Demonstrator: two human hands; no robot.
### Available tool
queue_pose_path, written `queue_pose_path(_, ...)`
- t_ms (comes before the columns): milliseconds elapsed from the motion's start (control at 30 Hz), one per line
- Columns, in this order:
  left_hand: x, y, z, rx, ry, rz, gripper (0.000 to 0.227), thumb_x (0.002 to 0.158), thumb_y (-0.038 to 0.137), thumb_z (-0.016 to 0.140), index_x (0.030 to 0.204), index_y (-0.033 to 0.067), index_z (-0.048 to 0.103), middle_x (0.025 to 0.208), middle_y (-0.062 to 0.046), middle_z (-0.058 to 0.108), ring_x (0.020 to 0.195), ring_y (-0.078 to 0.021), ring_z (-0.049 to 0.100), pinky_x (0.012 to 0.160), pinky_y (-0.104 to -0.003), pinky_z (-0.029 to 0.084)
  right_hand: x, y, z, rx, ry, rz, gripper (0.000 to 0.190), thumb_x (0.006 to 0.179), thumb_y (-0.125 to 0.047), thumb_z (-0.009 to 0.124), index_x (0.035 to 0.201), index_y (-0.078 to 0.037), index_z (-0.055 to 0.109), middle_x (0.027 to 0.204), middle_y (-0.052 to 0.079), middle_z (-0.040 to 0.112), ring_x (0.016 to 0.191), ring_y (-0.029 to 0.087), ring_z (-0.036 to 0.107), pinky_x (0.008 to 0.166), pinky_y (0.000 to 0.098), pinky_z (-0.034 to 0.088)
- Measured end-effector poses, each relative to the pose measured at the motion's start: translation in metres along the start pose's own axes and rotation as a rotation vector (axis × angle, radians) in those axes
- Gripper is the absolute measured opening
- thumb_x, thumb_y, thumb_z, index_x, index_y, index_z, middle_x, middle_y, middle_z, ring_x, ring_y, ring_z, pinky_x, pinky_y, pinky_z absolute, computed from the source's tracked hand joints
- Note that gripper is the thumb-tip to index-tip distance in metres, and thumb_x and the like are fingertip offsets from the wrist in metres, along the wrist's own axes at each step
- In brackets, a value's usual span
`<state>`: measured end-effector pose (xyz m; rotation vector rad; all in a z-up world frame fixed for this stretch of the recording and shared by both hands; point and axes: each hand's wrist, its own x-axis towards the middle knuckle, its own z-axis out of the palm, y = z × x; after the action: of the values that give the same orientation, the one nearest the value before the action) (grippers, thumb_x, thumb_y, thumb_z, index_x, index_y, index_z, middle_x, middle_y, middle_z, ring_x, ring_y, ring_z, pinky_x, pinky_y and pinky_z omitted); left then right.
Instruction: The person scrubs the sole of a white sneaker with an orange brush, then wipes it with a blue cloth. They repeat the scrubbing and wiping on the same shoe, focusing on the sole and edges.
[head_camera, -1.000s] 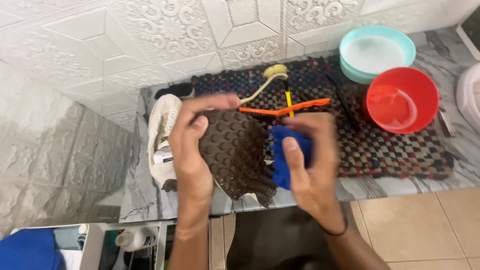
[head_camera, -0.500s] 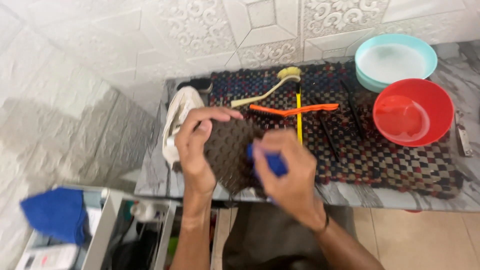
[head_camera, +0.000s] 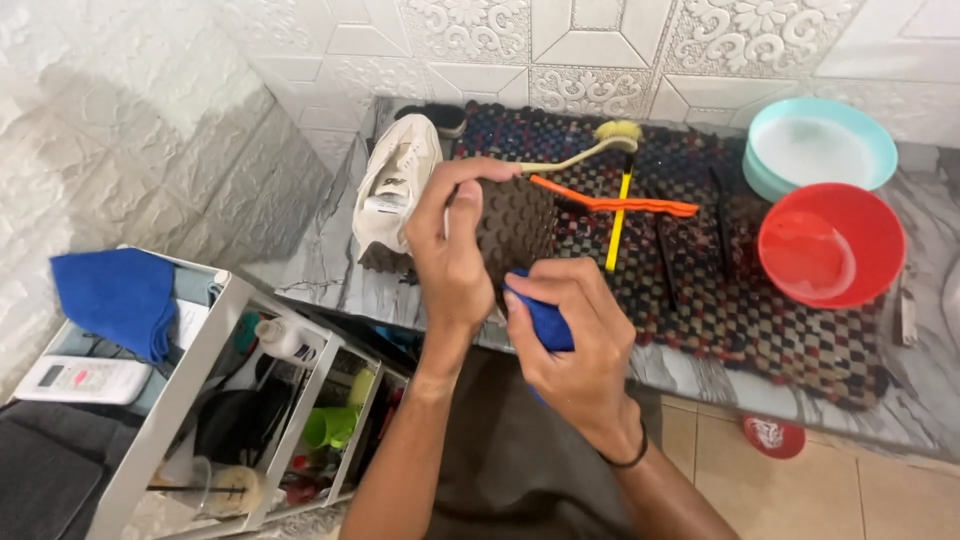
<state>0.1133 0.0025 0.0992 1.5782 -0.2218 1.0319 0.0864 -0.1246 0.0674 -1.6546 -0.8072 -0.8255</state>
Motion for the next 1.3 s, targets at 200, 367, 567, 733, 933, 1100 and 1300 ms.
queue_pose_path(200, -0.005, 0.01, -0.005, 0.002, 0.02, -0.013, 0.035, 0.111, 0.014, 0.043, 0.106, 0.0092, 0.076, 0.106, -0.01, 0.079, 0.104, -0.023, 0.074, 0.099, -0.035, 0.053, -0.017, -0.012, -0.002, -0.087, -0.031, -0.034, 0.008, 0.093, -0.001, 0.077, 0.1, -0.001, 0.081, 0.098, 0.013, 0.074, 0.082, 0.032, 0.076, 0.074, 0.0437, 0.063)
queue_pose_path(367, -0.01, 0.001, -0.013, -0.052, 0.029, 0.008, 0.032, 0.111, 0.016, 0.045, 0.105, 0.0096, 0.076, 0.105, -0.009, 0.078, 0.103, -0.0232, 0.073, 0.1, -0.037, 0.051, -0.019, -0.029, 0.001, -0.054, -0.011, 0.005, 0.009, 0.092, 0.002, 0.077, 0.1, -0.001, 0.081, 0.095, 0.013, 0.074, 0.083, 0.032, 0.077, 0.074, 0.0441, 0.064)
queue_pose_path(567, -0.008, 0.011, -0.025, -0.083, -0.093, 0.044, 0.038, 0.114, 0.027, 0.039, 0.11, 0.0052, 0.07, 0.113, -0.009, 0.072, 0.108, -0.0258, 0.071, 0.096, -0.037, 0.055, -0.014, -0.054, 0.016, -0.198, -0.004, 0.12, 0.01, 0.095, 0.0, 0.076, 0.105, 0.0, 0.073, 0.107, 0.017, 0.072, 0.095, 0.025, 0.075, 0.092, 0.034, 0.06)
queue_pose_path(733, 0.003, -0.002, -0.034, -0.149, -0.117, 0.024, 0.036, 0.113, 0.024, 0.04, 0.11, 0.004, 0.07, 0.112, -0.011, 0.074, 0.105, -0.0248, 0.07, 0.091, -0.035, 0.053, -0.035, -0.049, 0.018, -0.314, -0.104, 0.119, 0.007, 0.096, 0.001, 0.074, 0.104, 0.001, 0.073, 0.104, 0.014, 0.069, 0.095, 0.025, 0.072, 0.09, 0.0347, 0.058)
queue_pose_path(933, 0.008, -0.011, -0.043, -0.201, -0.115, -0.031, 0.037, 0.115, 0.028, 0.039, 0.112, 0.0046, 0.068, 0.114, -0.011, 0.072, 0.11, -0.0272, 0.071, 0.098, -0.039, 0.056, -0.052, -0.033, 0.036, -0.275, -0.033, 0.189, 0.007, 0.096, -0.002, 0.073, 0.101, 0.001, 0.071, 0.103, 0.016, 0.07, 0.096, 0.027, 0.072, 0.091, 0.0358, 0.059)
queue_pose_path(1100, 0.009, -0.01, -0.05, -0.251, -0.153, -0.044, 0.037, 0.115, 0.027, 0.039, 0.111, 0.0048, 0.069, 0.114, -0.012, 0.073, 0.111, -0.0278, 0.072, 0.101, -0.04, 0.057, -0.013, -0.049, 0.042, -0.241, -0.096, 0.181, 0.007, 0.095, -0.004, 0.074, 0.101, -0.001, 0.073, 0.101, 0.016, 0.071, 0.093, 0.027, 0.073, 0.088, 0.0353, 0.058)
queue_pose_path(1300, 0.007, -0.042, -0.055, -0.238, -0.124, -0.104, 0.04, 0.111, 0.04, 0.041, 0.116, 0.011, 0.068, 0.117, -0.009, 0.073, 0.108, -0.0193, 0.071, 0.093, -0.038, 0.065, -0.028, -0.012, 0.037, -0.18, -0.145, 0.012, 0.01, 0.094, -0.005, 0.078, 0.102, 0.0, 0.075, 0.104, 0.016, 0.071, 0.092, 0.026, 0.075, 0.087, 0.036, 0.062)
